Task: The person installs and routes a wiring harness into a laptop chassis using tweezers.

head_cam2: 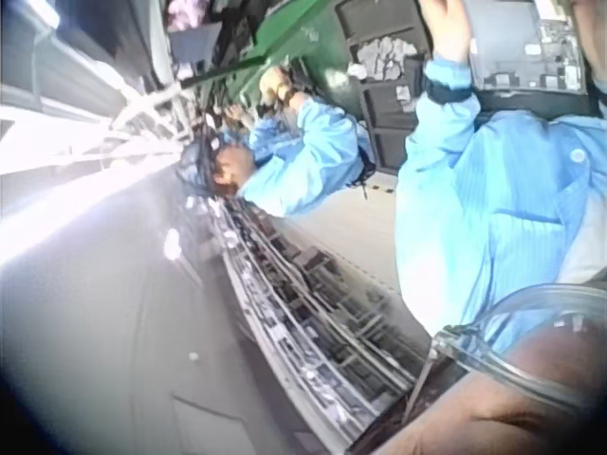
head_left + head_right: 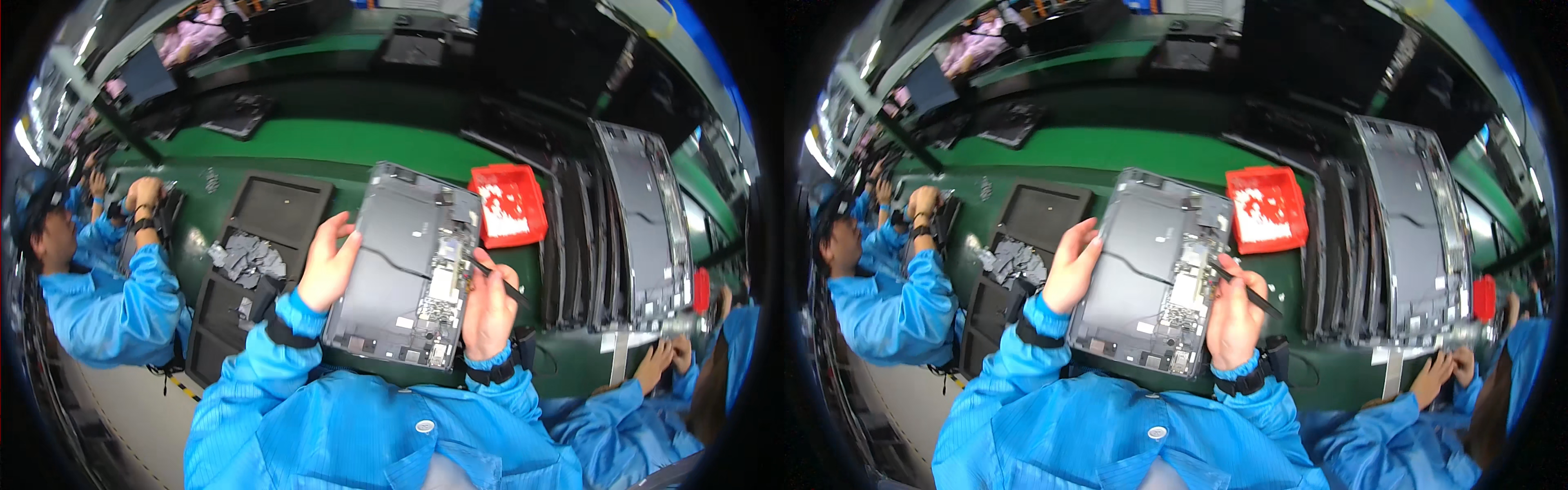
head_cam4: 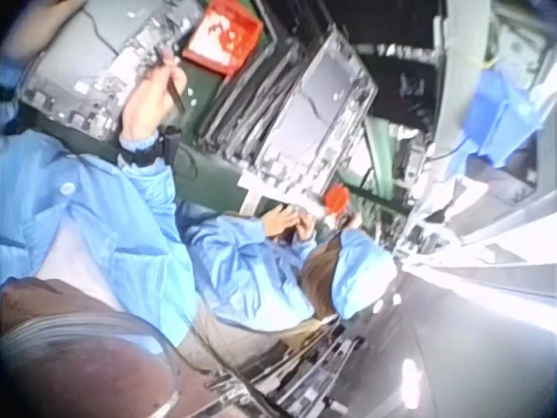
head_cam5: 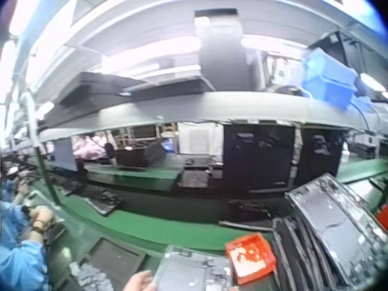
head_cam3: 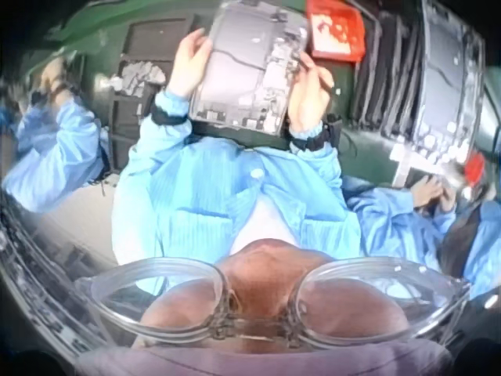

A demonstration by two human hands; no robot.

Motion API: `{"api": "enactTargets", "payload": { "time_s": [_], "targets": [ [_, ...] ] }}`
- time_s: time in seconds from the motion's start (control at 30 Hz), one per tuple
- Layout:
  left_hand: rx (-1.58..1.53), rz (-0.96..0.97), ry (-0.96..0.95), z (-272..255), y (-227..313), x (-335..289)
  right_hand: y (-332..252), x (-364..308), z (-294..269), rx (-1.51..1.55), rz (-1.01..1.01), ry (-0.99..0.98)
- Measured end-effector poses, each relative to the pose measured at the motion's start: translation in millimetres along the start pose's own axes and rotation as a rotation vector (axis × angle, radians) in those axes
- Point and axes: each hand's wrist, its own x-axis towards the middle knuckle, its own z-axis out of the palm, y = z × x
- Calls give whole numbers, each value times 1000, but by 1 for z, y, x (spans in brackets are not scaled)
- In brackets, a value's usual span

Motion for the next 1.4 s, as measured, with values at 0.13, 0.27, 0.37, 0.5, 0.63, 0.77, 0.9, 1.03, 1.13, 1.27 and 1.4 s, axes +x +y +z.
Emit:
{"api": "enactTargets", "payload": {
  "time_s": [0.13, 0.27, 0.37, 0.5, 0.63, 0.77, 0.9, 1.03, 1.13, 1.27, 1.4],
  "targets": [
    [-361, -201, -251, -7, -7, 69, -17, 5, 5, 26, -74, -63],
    [-372, -242, 138, -5, -9, 149, -14, 7, -13, -72, -151, -70],
    [-934, -451, 285, 2, -44, 217, -4, 9, -9, -123, -115, -33],
    [551, -130, -15, 40, -105, 298, 0, 13, -19, -228, -153, -27],
    [303, -530, 653, 70, -48, 274, 4, 12, -13, -244, -121, -7],
    [636, 350, 335, 132, -36, 276, 1, 10, -14, -284, -96, 24],
    [683, 234, -103, 204, -28, 286, 4, 9, -17, -290, -90, 26],
    [711, 23, -298, 229, -14, 305, 8, 9, -22, -312, -61, 50],
    [763, -36, -466, 237, -7, 319, 6, 9, -22, -318, -56, 74],
    [216, -368, -455, 241, -27, 332, 7, 10, -19, -279, -39, 72],
    [-487, -707, -543, 233, -7, 315, 6, 10, -20, -314, -52, 76]
  ]
}}
